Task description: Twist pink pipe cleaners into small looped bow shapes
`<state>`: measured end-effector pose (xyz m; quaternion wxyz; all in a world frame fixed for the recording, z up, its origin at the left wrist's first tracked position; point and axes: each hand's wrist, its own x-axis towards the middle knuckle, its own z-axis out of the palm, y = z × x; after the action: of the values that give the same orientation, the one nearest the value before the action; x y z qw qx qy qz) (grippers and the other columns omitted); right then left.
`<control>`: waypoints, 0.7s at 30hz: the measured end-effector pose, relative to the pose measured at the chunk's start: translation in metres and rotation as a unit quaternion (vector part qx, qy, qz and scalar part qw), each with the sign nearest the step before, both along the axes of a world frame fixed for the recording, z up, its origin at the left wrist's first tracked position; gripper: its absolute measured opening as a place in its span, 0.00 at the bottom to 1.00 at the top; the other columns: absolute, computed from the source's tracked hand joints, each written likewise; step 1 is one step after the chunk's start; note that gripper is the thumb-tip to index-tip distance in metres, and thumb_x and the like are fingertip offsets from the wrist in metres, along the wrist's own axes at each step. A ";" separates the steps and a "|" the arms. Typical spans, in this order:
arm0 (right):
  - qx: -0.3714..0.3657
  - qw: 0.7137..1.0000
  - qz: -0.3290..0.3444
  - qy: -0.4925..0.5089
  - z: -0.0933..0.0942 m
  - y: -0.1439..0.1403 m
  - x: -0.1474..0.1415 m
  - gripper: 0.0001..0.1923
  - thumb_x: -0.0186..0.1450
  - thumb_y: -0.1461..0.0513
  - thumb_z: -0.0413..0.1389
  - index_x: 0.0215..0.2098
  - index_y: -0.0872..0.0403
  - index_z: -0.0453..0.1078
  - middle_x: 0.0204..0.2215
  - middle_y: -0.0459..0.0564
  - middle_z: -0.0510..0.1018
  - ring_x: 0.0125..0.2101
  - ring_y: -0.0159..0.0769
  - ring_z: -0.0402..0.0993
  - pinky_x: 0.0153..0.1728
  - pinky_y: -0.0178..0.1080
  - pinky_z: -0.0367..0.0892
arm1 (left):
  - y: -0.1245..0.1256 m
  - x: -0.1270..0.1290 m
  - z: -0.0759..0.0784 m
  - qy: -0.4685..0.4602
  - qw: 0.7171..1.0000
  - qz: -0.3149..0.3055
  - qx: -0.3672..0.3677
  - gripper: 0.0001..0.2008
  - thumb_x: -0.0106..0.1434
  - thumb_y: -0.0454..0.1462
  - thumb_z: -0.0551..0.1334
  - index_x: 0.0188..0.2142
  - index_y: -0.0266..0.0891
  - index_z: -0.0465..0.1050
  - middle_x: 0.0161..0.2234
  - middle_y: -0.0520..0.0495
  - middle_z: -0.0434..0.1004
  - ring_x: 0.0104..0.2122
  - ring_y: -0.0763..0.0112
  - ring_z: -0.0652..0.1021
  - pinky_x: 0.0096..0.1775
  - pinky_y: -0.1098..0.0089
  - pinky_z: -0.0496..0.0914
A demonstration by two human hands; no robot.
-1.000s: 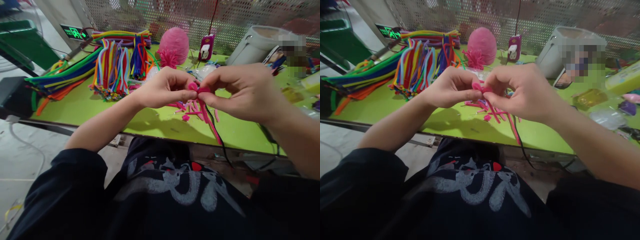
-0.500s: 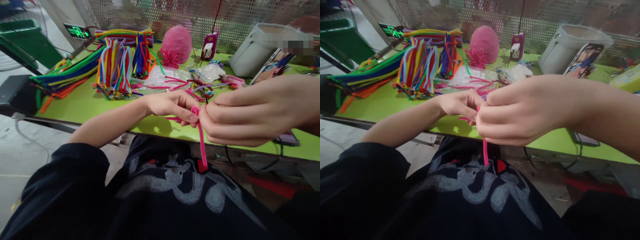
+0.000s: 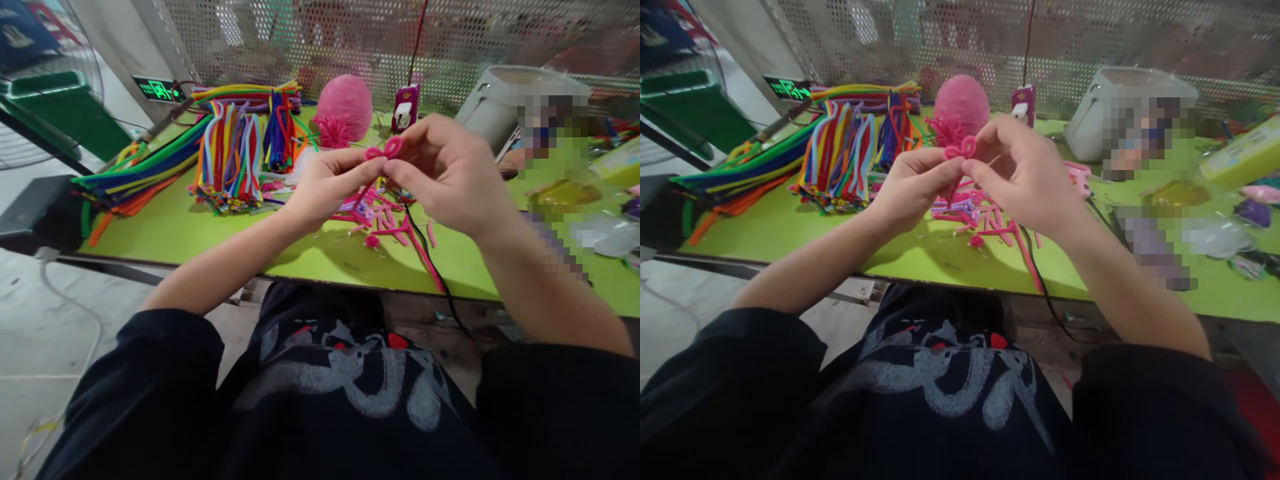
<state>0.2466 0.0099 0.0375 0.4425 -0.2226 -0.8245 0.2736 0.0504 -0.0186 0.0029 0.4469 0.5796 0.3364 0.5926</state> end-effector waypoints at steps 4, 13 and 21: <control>-0.027 0.999 -0.024 0.031 -0.014 0.009 -0.006 0.19 0.68 0.45 0.72 0.38 0.49 0.76 0.30 0.48 0.82 0.27 0.36 0.77 0.28 0.42 0.74 | 0.001 -0.008 0.009 -0.021 0.993 -0.044 -0.103 0.11 0.67 0.40 0.65 0.29 0.37 0.76 0.25 0.51 0.78 0.23 0.81 0.73 0.27 0.77 0.67; 0.017 0.997 -0.059 -0.051 -0.014 -0.006 -0.001 0.10 0.71 0.52 0.69 0.37 0.50 0.83 0.31 0.49 0.84 0.32 0.41 0.80 0.37 0.44 0.77 | 0.003 -0.025 0.018 0.128 0.991 -0.005 -0.025 0.07 0.69 0.40 0.72 0.37 0.39 0.81 0.28 0.52 0.75 0.25 0.80 0.67 0.28 0.73 0.63; -0.035 0.995 -0.030 -0.083 -0.020 -0.003 -0.003 0.13 0.72 0.52 0.68 0.34 0.51 0.81 0.25 0.46 0.78 0.29 0.36 0.71 0.32 0.41 0.68 | 0.002 -0.020 0.012 0.174 0.984 0.019 0.024 0.07 0.67 0.37 0.72 0.33 0.40 0.78 0.27 0.51 0.75 0.28 0.75 0.72 0.34 0.70 0.67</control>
<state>0.2436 0.0065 0.0178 0.3722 -0.2841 -0.8415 0.2694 0.0306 -0.0164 0.0146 0.3560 0.6780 0.4057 0.4990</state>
